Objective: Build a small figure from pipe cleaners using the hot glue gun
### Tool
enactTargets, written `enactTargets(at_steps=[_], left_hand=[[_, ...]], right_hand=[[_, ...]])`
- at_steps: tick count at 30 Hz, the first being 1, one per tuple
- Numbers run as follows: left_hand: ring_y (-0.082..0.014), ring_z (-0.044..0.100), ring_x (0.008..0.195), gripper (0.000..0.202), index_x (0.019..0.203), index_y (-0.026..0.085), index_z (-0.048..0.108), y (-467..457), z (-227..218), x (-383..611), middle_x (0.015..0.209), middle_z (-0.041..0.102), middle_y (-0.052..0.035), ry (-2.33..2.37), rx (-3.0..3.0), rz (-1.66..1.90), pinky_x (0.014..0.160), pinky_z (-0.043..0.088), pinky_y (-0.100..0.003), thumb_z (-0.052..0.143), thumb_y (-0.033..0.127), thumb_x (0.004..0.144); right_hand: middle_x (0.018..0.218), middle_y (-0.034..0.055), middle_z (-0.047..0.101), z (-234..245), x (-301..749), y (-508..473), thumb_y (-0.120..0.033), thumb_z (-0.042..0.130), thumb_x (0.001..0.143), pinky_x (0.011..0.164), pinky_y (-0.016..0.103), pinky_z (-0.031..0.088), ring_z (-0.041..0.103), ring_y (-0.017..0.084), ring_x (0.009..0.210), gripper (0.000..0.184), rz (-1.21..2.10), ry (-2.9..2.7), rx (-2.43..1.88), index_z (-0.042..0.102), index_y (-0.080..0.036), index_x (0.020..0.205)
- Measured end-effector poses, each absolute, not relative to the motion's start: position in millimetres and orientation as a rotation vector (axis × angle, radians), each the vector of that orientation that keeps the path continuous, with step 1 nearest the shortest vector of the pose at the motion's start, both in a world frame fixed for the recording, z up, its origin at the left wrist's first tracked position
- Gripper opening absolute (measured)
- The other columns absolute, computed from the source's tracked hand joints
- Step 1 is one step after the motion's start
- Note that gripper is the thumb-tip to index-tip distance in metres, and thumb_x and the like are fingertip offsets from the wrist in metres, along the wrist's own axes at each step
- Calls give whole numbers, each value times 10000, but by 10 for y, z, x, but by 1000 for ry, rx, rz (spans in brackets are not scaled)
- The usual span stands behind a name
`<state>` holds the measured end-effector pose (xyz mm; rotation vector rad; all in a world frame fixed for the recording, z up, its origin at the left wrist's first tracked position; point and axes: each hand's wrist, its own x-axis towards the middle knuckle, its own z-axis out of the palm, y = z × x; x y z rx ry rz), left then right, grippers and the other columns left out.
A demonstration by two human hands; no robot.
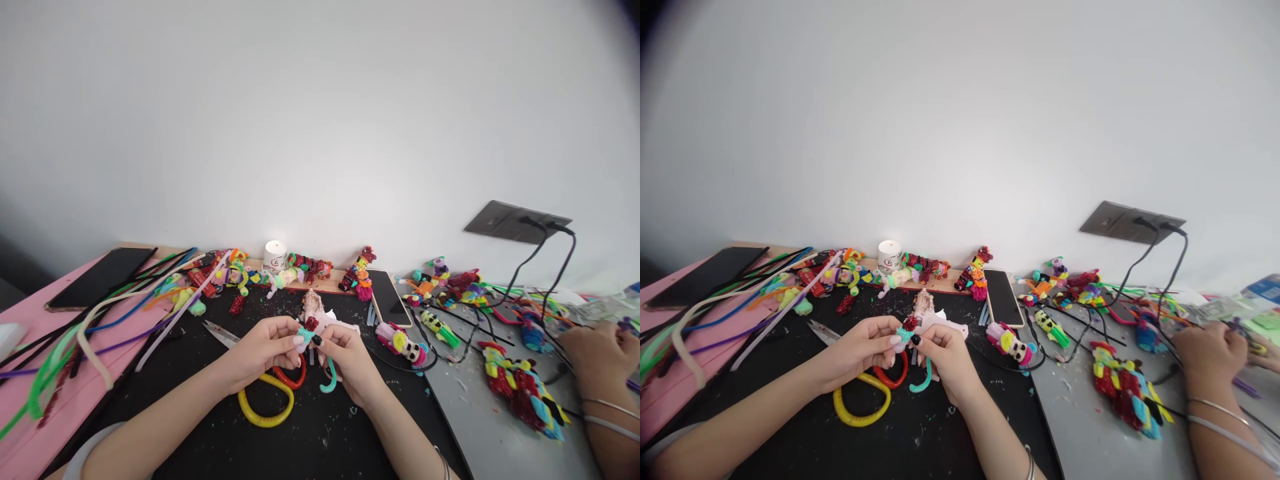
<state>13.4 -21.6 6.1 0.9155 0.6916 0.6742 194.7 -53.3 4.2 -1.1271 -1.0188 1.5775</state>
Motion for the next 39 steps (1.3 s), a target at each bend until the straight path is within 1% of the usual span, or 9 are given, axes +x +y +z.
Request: enactTargets(at_steps=[6,13,18,21,26,29,34,39], left_hand=[[-57,548,546,224,862,155,617,-222,69,139,662,590,32,678,938,670,529,478,-166,726,306,737],[-60,534,554,253,893,163,617,-226,77,141,681,579,36,696,947,666,525,470,-169,733,311,723],[-86,609,624,260,912,170,610,-233,90,144,734,616,23,746,949,656,591,505,-196,726,316,730],[-103,650,681,249,902,160,625,-234,132,148,777,647,4,772,972,636,633,510,-195,717,324,739],[-135,691,726,297,929,160,641,-230,166,150,802,695,-22,812,976,636,620,505,-184,746,327,707],[-145,700,697,310,926,153,643,-217,122,154,791,718,-37,826,1015,649,582,499,-180,759,321,693],[-153,694,589,288,896,149,629,-199,24,151,667,719,-30,862,1135,716,529,502,-199,725,358,723],[-173,704,589,251,893,146,611,-214,28,135,644,731,-35,880,1260,767,545,526,-227,694,335,750]], right_hand=[[482,-54,539,47,1928,-537,-370,734,691,302,174,163,330,43,333,237,1555,-990,-1153,607,-171,709],[483,-76,547,36,1937,-531,-354,738,686,309,167,180,318,44,331,254,1521,-987,-1142,610,-180,820],[503,-69,561,20,1938,-529,-336,741,684,359,171,236,372,49,369,229,1496,-981,-1113,609,-179,785],[509,-67,556,14,1937,-524,-334,743,688,375,170,247,378,48,384,225,1489,-983,-1109,606,-174,766],[512,-55,564,24,1929,-526,-361,763,667,406,172,286,412,52,407,271,1451,-987,-1138,586,-159,700],[504,-53,567,47,1914,-537,-356,764,664,420,177,298,424,56,414,275,1440,-999,-1143,570,-162,677],[519,-52,573,45,1898,-548,-325,758,672,444,185,316,434,59,430,250,1425,-1029,-1127,571,-161,664],[546,-47,584,6,1906,-536,-320,737,688,457,190,331,459,74,452,206,1399,-1083,-1126,601,-166,690]])
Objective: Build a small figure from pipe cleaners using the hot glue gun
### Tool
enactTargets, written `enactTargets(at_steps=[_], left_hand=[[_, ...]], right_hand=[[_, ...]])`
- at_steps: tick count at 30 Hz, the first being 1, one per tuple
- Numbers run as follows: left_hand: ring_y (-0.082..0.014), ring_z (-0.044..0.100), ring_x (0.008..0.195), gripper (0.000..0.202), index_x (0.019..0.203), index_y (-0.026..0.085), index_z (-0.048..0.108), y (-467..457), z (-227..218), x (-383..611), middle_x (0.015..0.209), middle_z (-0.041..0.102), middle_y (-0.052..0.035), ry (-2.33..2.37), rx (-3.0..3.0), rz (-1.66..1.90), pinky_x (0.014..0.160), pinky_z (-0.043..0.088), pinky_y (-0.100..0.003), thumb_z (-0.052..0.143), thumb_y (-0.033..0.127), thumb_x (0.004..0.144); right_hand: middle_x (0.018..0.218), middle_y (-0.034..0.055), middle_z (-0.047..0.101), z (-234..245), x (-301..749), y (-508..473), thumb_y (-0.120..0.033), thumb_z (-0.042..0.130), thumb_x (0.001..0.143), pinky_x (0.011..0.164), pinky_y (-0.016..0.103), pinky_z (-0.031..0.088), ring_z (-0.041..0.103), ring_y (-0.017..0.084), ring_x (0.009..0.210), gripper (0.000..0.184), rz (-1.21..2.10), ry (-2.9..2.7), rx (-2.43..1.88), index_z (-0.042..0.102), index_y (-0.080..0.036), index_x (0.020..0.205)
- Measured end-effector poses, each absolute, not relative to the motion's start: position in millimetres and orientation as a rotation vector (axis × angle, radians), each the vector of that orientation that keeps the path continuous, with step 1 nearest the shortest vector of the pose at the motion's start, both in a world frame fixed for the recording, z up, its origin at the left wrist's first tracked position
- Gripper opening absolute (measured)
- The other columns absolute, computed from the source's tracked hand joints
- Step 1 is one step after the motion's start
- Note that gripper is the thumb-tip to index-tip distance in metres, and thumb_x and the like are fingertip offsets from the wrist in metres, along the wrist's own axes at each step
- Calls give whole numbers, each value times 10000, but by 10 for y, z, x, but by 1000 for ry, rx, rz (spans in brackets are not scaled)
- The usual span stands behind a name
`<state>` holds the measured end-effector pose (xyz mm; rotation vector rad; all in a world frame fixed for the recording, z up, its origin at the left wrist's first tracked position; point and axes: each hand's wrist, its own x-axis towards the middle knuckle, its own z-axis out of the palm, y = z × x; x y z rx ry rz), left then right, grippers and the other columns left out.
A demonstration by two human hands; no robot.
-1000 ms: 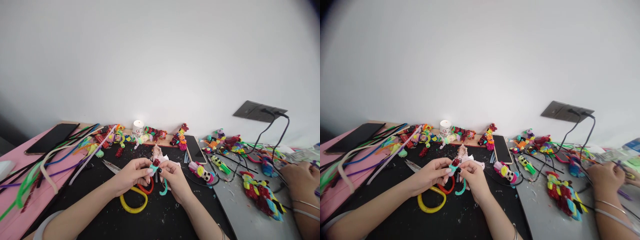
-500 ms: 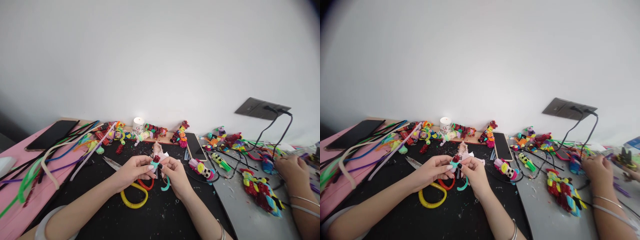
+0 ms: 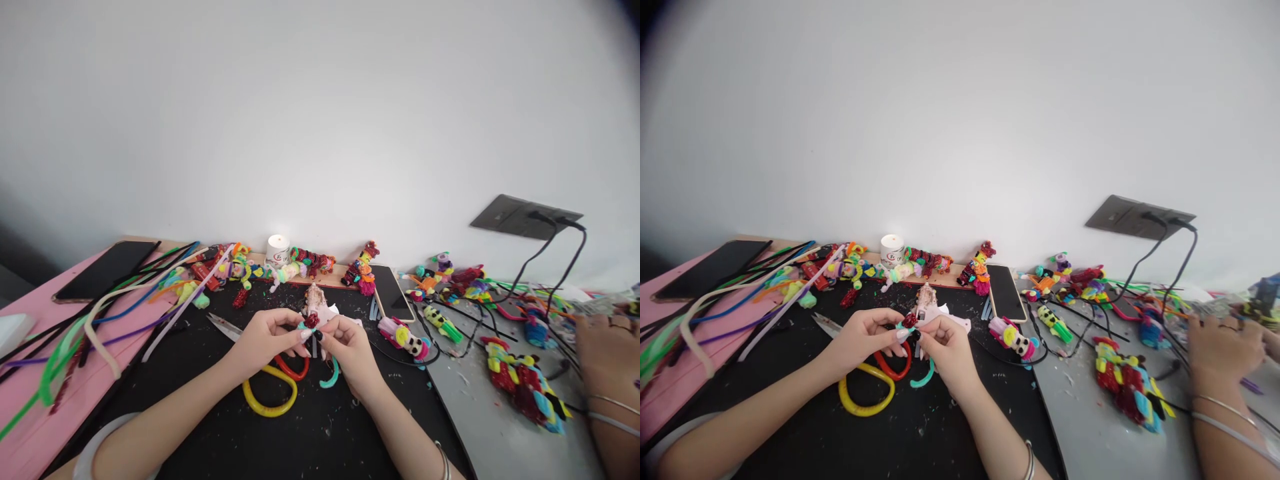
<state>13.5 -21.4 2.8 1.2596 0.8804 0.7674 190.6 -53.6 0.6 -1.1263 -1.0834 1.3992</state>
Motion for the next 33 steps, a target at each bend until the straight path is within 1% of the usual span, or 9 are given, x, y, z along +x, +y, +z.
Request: enactTargets(at_steps=[5,11,15,17,19,22,25,29,33], left_hand=[[-203,714,614,266,920,142,599,-229,87,146,641,747,-60,1000,1346,836,596,548,-267,682,327,747],[-246,724,652,247,900,137,605,-282,136,163,663,745,-83,1092,1453,926,573,542,-283,671,309,735],[-234,722,643,255,901,140,604,-256,126,142,656,742,-72,1064,1416,930,583,547,-277,690,306,726],[-213,718,633,275,929,150,590,-208,112,122,643,738,-55,1032,1321,941,590,548,-266,687,326,741],[-192,715,628,281,905,160,576,-154,91,101,661,729,-32,986,1217,963,581,543,-243,701,346,735],[-153,699,597,302,874,175,552,-96,53,77,667,700,8,905,1060,985,545,527,-207,724,368,716],[-120,665,541,326,845,182,530,-84,31,70,630,667,31,815,937,955,524,512,-193,752,364,691],[-108,642,501,346,780,184,503,-104,48,74,569,634,43,728,850,908,501,496,-179,778,359,664],[-99,630,476,403,693,177,470,-118,82,76,555,654,21,682,834,883,468,475,-154,798,402,626]], right_hand=[[518,-47,555,3,1903,-545,-322,656,755,428,195,293,447,87,432,168,1326,-1216,-1152,589,-178,702],[518,-63,456,27,1891,-662,-209,569,804,441,205,304,390,88,436,117,805,-1585,-1201,546,-192,691],[543,-48,475,93,1930,-691,-185,521,832,453,207,332,421,99,457,121,606,-1804,-1160,569,-190,721],[639,-12,554,119,1972,-659,-170,487,840,533,230,398,503,129,553,108,504,-1824,-1183,590,-189,813],[807,38,607,121,2016,-606,-130,455,821,665,281,445,558,174,723,170,338,-1771,-1287,583,-185,918],[1064,95,583,78,2063,-529,-82,472,721,867,393,410,518,252,1000,346,166,-1777,-1499,554,-179,1043],[1189,110,532,9,2077,-493,-106,500,679,880,455,384,478,298,1066,468,178,-1826,-1727,531,-194,1137],[1119,97,577,-34,2087,-485,-125,511,678,822,451,395,490,306,1029,462,216,-1831,-1860,548,-198,1133],[1012,82,626,-1,2119,-472,-123,533,666,794,429,407,524,292,956,421,195,-1809,-1861,585,-187,1079]])
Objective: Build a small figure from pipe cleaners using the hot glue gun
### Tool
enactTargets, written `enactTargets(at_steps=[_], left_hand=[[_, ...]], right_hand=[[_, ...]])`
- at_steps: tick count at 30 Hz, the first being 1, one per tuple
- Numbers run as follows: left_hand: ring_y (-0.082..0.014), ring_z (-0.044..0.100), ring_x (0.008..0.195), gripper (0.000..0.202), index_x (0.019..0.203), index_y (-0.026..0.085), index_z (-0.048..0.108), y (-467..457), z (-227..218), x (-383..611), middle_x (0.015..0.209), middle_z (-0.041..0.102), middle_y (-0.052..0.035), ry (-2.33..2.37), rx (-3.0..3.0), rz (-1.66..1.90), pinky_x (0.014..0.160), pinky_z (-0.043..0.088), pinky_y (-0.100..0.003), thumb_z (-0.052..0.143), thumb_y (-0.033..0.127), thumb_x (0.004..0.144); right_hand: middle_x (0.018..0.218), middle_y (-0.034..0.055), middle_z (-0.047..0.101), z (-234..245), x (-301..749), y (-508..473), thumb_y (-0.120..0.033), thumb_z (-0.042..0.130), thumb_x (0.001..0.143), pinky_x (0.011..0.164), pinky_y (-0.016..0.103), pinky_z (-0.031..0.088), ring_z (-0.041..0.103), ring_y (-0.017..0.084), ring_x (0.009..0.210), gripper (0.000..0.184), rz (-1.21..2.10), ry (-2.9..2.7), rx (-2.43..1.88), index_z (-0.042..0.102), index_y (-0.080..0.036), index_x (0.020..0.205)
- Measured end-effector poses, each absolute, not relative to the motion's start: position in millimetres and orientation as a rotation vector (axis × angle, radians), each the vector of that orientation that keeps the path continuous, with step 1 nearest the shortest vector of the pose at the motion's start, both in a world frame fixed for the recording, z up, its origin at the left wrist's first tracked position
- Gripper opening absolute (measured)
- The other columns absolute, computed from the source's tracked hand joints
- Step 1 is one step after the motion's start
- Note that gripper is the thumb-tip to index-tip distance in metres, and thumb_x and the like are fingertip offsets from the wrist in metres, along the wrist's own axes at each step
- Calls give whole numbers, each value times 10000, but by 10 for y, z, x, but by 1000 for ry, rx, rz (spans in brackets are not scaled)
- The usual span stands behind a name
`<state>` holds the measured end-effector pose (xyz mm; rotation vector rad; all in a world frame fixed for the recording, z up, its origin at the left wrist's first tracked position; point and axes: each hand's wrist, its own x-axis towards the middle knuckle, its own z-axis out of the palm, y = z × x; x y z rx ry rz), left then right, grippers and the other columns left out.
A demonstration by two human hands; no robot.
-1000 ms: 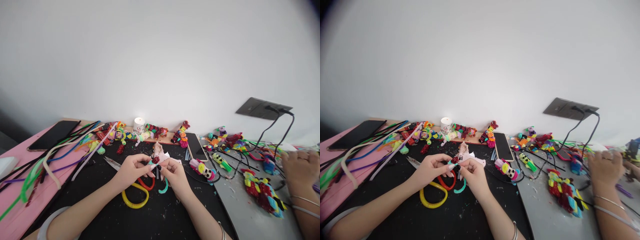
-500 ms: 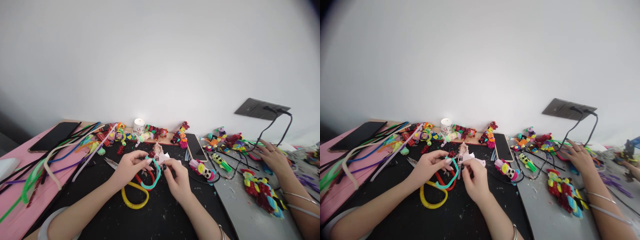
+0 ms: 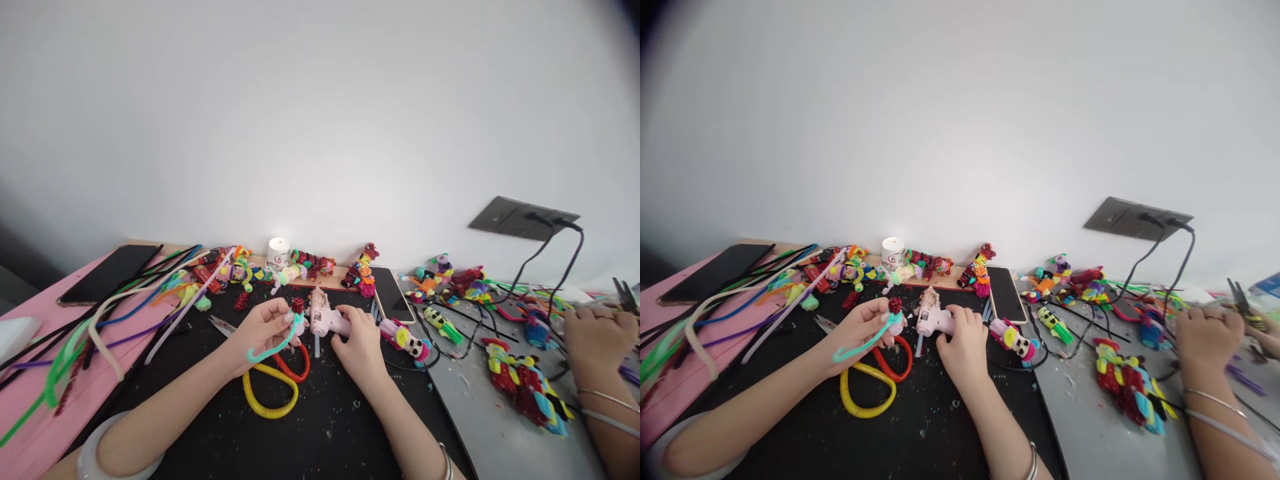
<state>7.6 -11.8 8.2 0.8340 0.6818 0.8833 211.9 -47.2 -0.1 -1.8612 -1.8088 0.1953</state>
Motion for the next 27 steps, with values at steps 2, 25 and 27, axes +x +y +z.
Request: enactTargets(at_steps=[2,25,27], left_hand=[[-100,638,490,415,673,172,472,-122,94,76,564,665,11,691,821,877,460,471,-142,807,408,608],[-66,581,485,338,671,166,529,-60,67,63,538,599,55,741,675,1009,479,471,-139,830,300,598],[-60,576,484,337,664,162,527,-66,77,66,533,601,53,737,669,1010,475,465,-129,833,288,597]], right_hand=[[983,86,638,14,2139,-460,-138,544,682,794,413,423,547,276,920,367,210,-1777,-1799,602,-173,1043],[1075,93,716,49,2088,-511,-255,672,767,878,443,541,672,279,994,272,961,-1435,-1112,687,-195,1033],[1083,95,713,54,2084,-516,-278,665,773,887,442,537,667,279,1007,284,970,-1448,-1131,681,-191,1042]])
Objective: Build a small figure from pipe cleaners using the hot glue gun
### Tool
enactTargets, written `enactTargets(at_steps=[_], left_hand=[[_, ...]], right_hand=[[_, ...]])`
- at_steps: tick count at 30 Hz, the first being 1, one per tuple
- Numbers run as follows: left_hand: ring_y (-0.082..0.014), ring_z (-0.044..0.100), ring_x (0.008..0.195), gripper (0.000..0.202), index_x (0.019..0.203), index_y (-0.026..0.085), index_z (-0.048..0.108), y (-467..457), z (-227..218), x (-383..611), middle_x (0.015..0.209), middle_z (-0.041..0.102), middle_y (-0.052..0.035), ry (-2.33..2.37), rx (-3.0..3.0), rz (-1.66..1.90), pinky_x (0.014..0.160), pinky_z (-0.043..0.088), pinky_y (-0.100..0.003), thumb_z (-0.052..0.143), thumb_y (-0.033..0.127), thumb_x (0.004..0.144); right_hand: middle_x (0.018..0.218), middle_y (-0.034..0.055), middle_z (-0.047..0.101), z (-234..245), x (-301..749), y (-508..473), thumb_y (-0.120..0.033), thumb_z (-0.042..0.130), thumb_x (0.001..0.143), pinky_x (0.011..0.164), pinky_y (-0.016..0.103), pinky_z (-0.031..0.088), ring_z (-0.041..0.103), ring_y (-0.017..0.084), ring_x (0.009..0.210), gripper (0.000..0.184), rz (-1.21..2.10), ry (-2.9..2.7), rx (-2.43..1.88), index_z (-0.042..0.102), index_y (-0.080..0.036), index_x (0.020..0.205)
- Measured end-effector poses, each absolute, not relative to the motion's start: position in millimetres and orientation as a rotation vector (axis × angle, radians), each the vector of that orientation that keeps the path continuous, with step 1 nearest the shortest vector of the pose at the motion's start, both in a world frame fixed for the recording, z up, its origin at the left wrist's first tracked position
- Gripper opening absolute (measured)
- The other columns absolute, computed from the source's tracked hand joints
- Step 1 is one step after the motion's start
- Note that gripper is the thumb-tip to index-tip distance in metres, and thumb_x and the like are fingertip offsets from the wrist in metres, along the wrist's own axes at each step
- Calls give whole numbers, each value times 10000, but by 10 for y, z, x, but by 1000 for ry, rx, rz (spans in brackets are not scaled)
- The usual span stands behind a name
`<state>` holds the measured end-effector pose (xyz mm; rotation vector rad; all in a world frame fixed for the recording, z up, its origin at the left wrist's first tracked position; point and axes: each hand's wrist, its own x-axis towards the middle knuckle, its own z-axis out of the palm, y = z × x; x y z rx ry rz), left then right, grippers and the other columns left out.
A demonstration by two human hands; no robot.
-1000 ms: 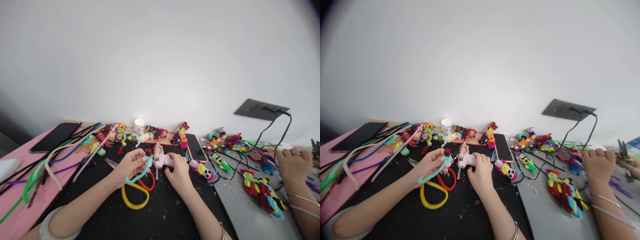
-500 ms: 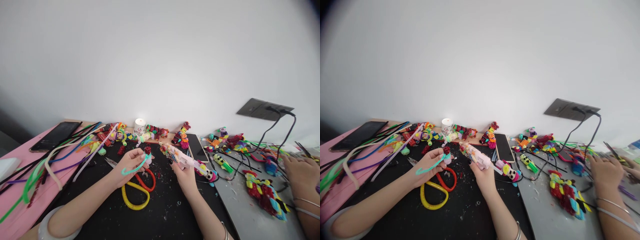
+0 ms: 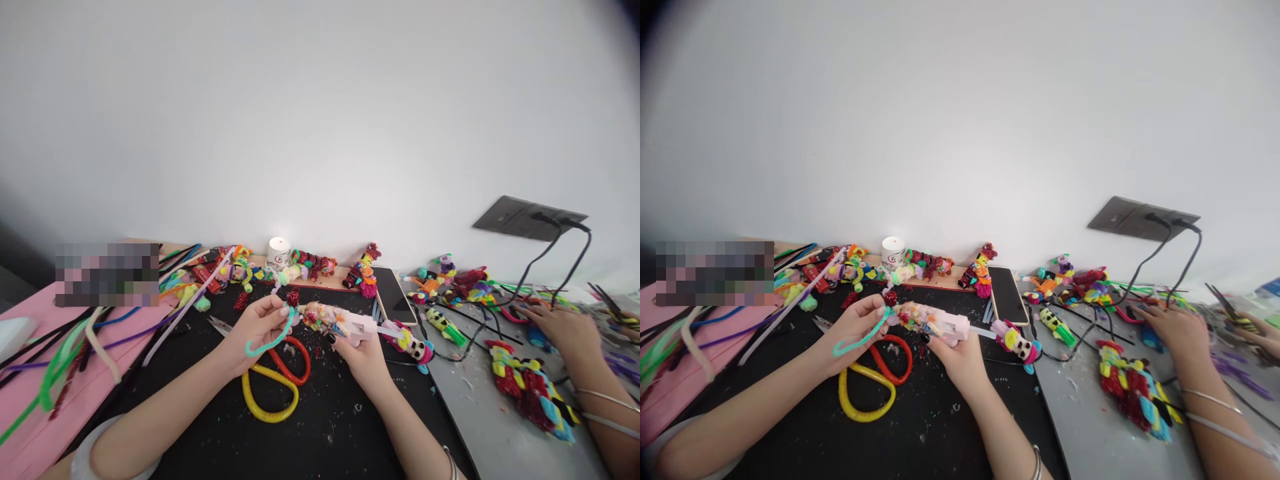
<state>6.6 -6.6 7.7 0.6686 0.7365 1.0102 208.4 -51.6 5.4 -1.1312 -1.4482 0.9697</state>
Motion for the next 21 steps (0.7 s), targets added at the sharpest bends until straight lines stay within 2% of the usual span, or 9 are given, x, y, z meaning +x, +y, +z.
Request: enactTargets(at_steps=[12,21], left_hand=[[-42,550,461,390,648,153,515,-63,75,82,537,610,46,773,683,1018,460,454,-113,855,316,549],[-63,569,483,313,666,161,544,-51,13,55,557,608,43,747,730,1007,482,467,-145,809,325,629]], right_hand=[[1044,95,726,68,2067,-516,-202,673,742,845,452,549,683,284,959,267,920,-1445,-1150,703,-195,1007],[1097,91,708,90,2083,-506,-230,647,768,897,455,524,660,277,1021,309,918,-1471,-1138,679,-200,1074]])
